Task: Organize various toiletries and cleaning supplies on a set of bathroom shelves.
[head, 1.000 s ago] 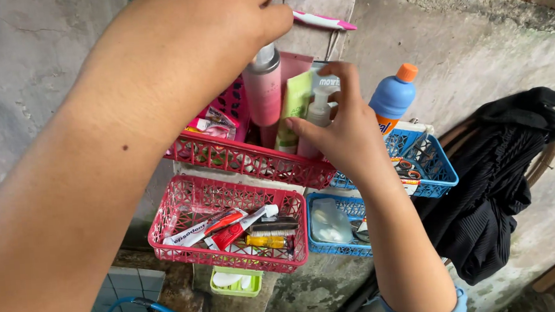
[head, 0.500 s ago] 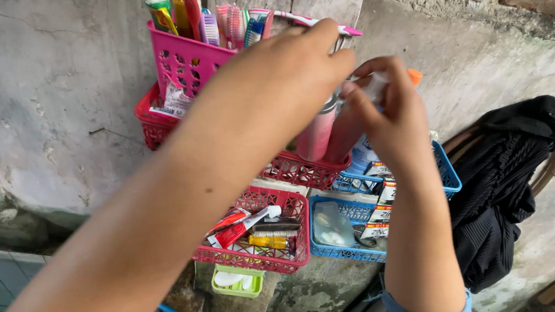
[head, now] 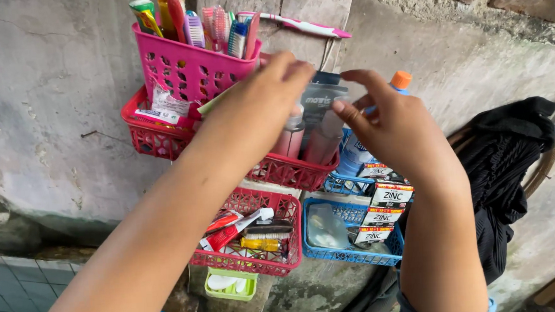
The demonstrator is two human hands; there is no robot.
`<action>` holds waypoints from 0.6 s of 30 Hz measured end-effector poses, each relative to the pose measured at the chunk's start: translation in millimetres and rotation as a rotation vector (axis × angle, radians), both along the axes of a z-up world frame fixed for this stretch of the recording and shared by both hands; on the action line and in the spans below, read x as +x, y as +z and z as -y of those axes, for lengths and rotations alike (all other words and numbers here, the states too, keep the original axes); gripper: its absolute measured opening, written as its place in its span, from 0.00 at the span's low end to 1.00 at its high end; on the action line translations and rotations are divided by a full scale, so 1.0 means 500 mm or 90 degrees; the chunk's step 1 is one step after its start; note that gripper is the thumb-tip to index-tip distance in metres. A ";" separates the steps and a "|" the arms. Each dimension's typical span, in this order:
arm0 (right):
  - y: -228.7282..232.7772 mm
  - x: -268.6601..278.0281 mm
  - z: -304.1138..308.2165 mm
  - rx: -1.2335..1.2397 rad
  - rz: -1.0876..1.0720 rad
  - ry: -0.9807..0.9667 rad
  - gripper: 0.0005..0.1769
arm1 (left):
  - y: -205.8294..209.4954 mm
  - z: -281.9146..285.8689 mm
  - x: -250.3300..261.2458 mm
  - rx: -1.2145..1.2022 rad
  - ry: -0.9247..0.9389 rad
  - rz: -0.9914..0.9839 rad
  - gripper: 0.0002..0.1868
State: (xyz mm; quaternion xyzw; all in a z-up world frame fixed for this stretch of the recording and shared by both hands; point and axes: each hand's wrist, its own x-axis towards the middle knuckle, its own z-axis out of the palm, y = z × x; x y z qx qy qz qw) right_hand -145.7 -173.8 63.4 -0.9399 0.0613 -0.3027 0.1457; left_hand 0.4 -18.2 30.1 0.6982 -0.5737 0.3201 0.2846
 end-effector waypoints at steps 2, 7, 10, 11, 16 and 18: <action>-0.013 -0.004 -0.001 -0.101 0.165 -0.018 0.21 | -0.019 -0.052 -0.043 -0.229 0.123 0.065 0.16; -0.038 0.027 -0.029 -0.284 0.291 0.071 0.18 | -0.076 -0.104 -0.077 -0.342 0.206 -0.030 0.22; -0.043 0.047 -0.028 -0.306 0.249 0.088 0.20 | -0.099 -0.076 -0.042 -0.326 0.168 -0.098 0.22; -0.044 0.054 -0.025 -0.295 0.220 0.087 0.21 | -0.105 -0.064 -0.028 -0.313 0.124 -0.107 0.21; -0.047 0.050 -0.016 -0.285 0.213 0.107 0.22 | -0.036 -0.007 0.033 -0.267 0.052 -0.070 0.19; -0.046 0.053 -0.016 -0.285 0.221 0.110 0.22 | -0.021 0.002 0.051 -0.224 0.059 -0.064 0.17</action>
